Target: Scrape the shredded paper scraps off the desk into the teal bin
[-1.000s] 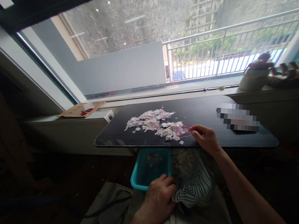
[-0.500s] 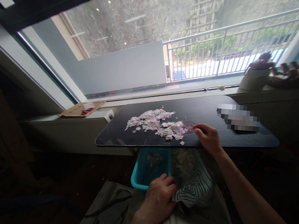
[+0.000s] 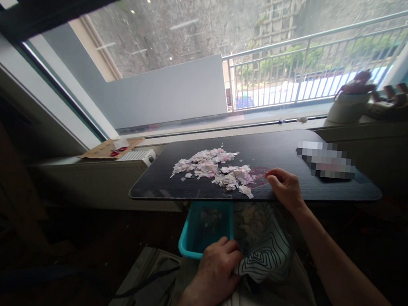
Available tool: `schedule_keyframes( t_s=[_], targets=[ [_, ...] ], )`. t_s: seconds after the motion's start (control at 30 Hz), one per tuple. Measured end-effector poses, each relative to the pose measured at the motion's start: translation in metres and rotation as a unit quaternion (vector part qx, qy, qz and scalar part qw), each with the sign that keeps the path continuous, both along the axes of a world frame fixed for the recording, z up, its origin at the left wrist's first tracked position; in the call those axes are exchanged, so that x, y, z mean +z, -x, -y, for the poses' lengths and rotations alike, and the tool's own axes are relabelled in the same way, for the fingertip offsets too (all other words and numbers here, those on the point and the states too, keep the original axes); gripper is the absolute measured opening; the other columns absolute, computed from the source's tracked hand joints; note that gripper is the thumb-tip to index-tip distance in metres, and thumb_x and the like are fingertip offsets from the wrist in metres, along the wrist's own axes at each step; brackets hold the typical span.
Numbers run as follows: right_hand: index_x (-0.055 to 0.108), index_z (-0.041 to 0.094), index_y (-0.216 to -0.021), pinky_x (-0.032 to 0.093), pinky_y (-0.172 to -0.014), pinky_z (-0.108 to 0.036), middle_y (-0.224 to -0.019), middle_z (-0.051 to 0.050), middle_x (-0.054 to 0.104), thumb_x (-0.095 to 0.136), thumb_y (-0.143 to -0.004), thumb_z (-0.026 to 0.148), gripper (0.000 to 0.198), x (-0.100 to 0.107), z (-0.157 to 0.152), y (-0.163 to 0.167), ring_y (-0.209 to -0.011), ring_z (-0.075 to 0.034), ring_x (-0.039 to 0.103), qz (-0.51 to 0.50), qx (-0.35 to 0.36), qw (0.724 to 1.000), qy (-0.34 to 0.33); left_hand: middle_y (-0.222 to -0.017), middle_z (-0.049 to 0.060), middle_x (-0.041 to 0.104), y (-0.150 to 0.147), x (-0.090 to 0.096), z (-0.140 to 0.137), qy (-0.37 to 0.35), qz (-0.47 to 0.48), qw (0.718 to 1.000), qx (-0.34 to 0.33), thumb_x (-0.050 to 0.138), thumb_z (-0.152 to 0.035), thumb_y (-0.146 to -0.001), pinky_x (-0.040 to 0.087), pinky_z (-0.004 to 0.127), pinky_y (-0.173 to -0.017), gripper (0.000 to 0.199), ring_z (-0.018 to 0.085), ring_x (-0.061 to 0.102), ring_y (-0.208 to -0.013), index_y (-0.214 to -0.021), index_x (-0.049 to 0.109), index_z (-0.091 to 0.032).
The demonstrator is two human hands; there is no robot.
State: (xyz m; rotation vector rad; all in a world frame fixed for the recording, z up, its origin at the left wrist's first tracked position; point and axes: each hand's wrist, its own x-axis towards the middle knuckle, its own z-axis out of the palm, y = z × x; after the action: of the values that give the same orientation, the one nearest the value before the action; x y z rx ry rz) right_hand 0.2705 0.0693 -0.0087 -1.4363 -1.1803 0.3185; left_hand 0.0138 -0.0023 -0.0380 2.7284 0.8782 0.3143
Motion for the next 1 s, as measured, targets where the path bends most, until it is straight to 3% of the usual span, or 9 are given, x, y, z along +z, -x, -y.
schedule_keyframes(
  t_s=[0.23,0.37,1.0],
  targets=[
    [0.071,0.017,-0.080,0.046,-0.063,-0.027,-0.074,-0.003,0.071,0.056,-0.075,0.030,0.021,-0.0021,-0.0028,0.0007,-0.066,-0.016,0.061,0.046,0.047,0.998,0.018,-0.085,0.002,0.057,0.0001,0.0002,0.0012,0.002,-0.004,1.000,0.000,0.062,-0.013,-0.075,0.038,0.029,-0.064,0.007,0.019,0.048,-0.079,-0.075,0.058,-0.018],
    [0.072,0.017,-0.084,0.047,-0.065,-0.028,-0.076,-0.004,0.072,0.057,-0.076,0.032,0.023,-0.0019,-0.0031,0.0013,-0.067,-0.017,0.062,0.043,0.026,0.999,0.013,-0.085,0.003,0.057,0.0008,0.0000,0.0016,0.002,-0.003,1.000,0.000,0.061,-0.013,-0.074,0.038,0.029,-0.064,0.007,0.020,0.049,-0.079,-0.075,0.057,-0.018],
    [0.065,0.018,-0.062,0.039,-0.053,-0.025,-0.057,0.000,0.060,0.053,-0.069,0.025,0.016,0.0029,0.0029,-0.0004,-0.056,-0.014,0.052,-0.017,0.035,0.999,-0.010,-0.086,0.003,0.057,0.0002,0.0012,-0.0002,0.001,-0.003,1.000,-0.008,0.058,-0.010,-0.073,0.039,0.028,-0.064,0.009,0.020,0.049,-0.079,-0.075,0.057,-0.019]
  ],
)
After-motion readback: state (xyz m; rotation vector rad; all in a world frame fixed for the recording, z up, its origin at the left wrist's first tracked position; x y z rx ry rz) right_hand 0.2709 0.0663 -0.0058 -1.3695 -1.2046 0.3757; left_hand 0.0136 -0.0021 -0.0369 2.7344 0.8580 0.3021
